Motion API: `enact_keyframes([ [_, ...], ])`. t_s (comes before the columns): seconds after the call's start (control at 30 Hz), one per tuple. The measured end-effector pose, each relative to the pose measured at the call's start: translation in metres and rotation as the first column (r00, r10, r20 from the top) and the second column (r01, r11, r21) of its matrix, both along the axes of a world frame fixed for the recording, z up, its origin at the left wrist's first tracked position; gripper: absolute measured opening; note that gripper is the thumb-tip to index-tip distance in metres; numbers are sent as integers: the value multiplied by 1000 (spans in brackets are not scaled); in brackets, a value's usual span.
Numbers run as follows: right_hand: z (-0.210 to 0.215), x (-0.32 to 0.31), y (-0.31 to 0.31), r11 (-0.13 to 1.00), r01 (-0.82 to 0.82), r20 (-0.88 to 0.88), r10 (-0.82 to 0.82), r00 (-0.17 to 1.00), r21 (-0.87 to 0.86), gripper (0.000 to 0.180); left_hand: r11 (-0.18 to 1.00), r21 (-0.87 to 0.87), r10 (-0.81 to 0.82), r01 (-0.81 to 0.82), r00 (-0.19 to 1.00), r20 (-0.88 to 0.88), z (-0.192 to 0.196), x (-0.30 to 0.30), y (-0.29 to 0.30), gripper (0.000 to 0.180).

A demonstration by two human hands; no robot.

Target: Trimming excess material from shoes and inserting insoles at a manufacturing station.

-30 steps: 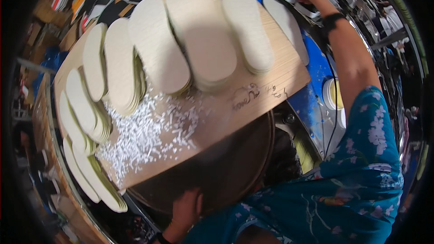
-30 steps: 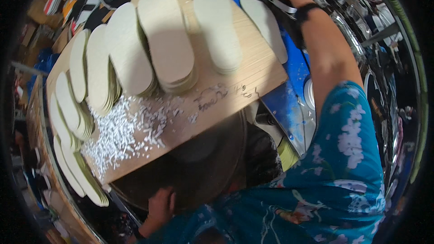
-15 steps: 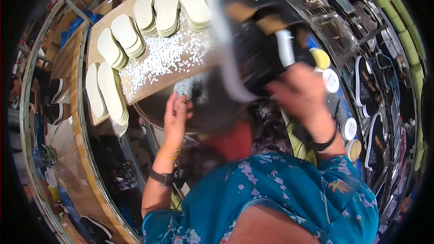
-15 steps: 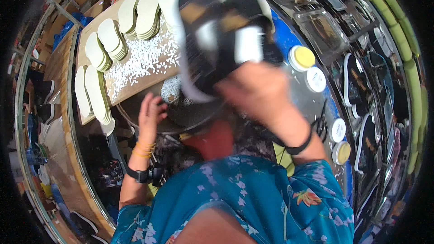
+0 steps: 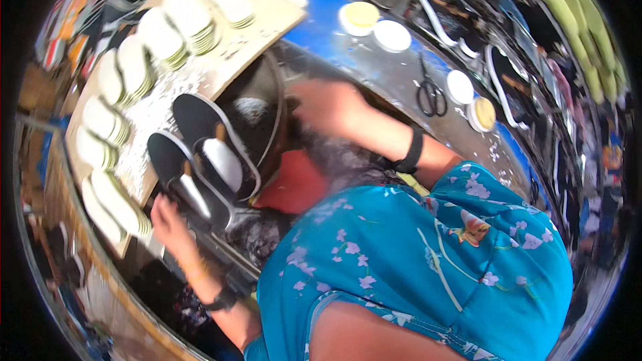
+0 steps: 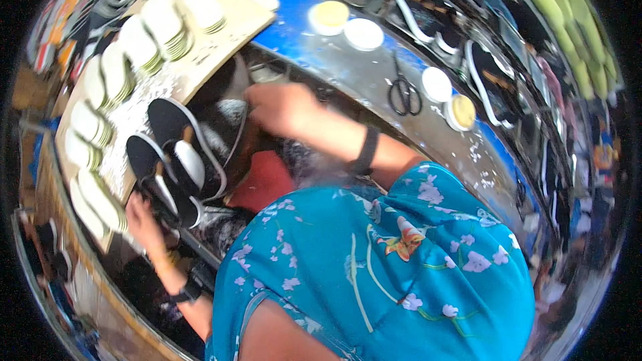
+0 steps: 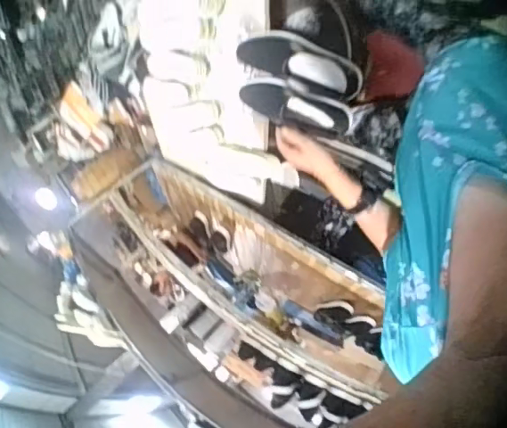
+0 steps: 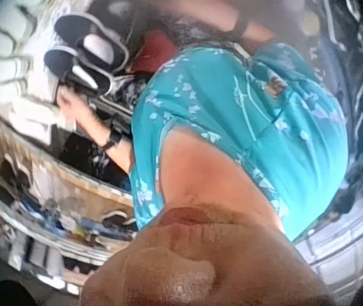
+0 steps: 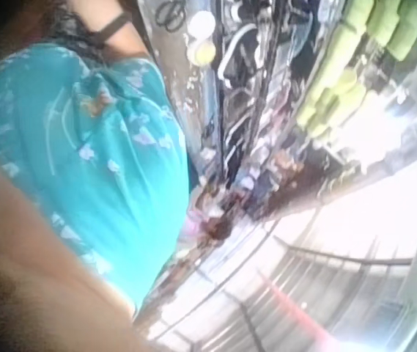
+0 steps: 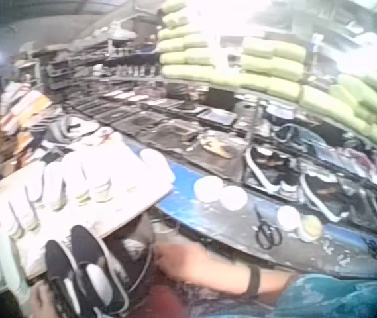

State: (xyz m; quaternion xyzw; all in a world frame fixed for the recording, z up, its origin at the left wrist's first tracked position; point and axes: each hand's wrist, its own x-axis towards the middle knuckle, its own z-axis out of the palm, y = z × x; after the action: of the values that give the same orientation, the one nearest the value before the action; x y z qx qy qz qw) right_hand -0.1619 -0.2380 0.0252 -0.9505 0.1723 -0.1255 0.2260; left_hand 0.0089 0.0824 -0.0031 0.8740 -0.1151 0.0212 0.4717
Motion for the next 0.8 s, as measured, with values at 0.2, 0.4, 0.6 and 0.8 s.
enact_keyframes([
  [0.2,-23,-148,-125,602,622,-410,-797,442,-500,22,858,458,-167,230,970,-175,47,-9,-52,53],
  [0.4,-102,-201,-168,547,726,-342,-834,433,-416,36,613,768,-162,186,981,-108,20,6,-103,47],
  [0.6,-71,-216,-170,553,696,-83,-753,653,457,61,844,512,-246,162,964,101,5,12,-53,26],
  [0.8,-23,-104,-93,174,-25,71,-261,963,984,57,850,-521,-222,-79,842,-491,15,-29,51,23],
])
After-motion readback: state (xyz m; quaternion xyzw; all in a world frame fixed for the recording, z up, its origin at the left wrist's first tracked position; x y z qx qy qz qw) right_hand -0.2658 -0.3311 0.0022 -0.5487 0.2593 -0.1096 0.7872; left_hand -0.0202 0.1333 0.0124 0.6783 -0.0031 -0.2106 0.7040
